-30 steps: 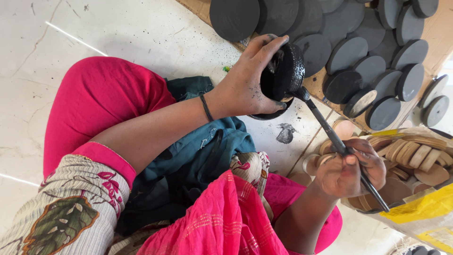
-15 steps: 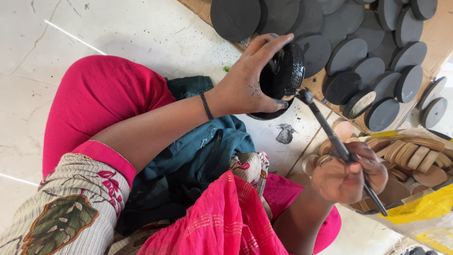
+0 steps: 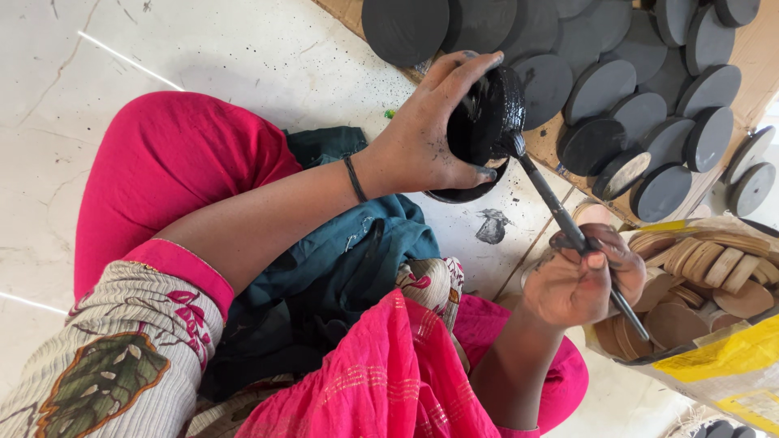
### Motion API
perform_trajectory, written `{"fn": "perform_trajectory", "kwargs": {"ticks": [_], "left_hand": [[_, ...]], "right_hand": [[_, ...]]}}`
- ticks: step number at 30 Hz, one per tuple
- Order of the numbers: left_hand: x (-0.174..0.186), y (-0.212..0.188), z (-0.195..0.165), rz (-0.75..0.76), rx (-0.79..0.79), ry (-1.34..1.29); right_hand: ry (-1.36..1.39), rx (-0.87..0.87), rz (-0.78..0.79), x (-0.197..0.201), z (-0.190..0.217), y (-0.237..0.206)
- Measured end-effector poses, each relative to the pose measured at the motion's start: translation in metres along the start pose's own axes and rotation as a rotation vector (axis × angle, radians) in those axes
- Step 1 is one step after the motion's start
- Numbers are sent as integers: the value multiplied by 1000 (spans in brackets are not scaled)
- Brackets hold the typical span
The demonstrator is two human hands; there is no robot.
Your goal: The person sits on the floor and paints round wooden discs black using a brush, dipping the brush into a container of black paint and coating the face and edge of each disc. They turn each disc while painting, place finished discs with a pile of already painted discs, and pick up a new unpainted disc to continue.
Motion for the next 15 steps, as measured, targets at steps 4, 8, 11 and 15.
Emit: {"fn": "perform_trajectory", "kwargs": {"ticks": [4, 8, 11, 15], "left_hand": [[-2, -1, 1, 22, 34, -10], [-2, -1, 2, 26, 39, -28], [-1, -1, 2, 18, 20, -14], [-1, -1, 1, 0, 20, -1]], "right_hand": [[-81, 87, -17, 2, 1, 2], [-2, 98, -65, 4, 7, 2], [-48, 118, 65, -9, 8, 0], [-99, 73, -5, -14, 2, -1]]}}
Point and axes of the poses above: each hand's wrist, its own y-axis towards the middle knuckle, its own x-axis out of the back of the hand, z = x × y, the point moved 5 cm from there along y, towards the middle knuckle, and after that the axes turned 13 degrees about y, right-handed, at the moved point
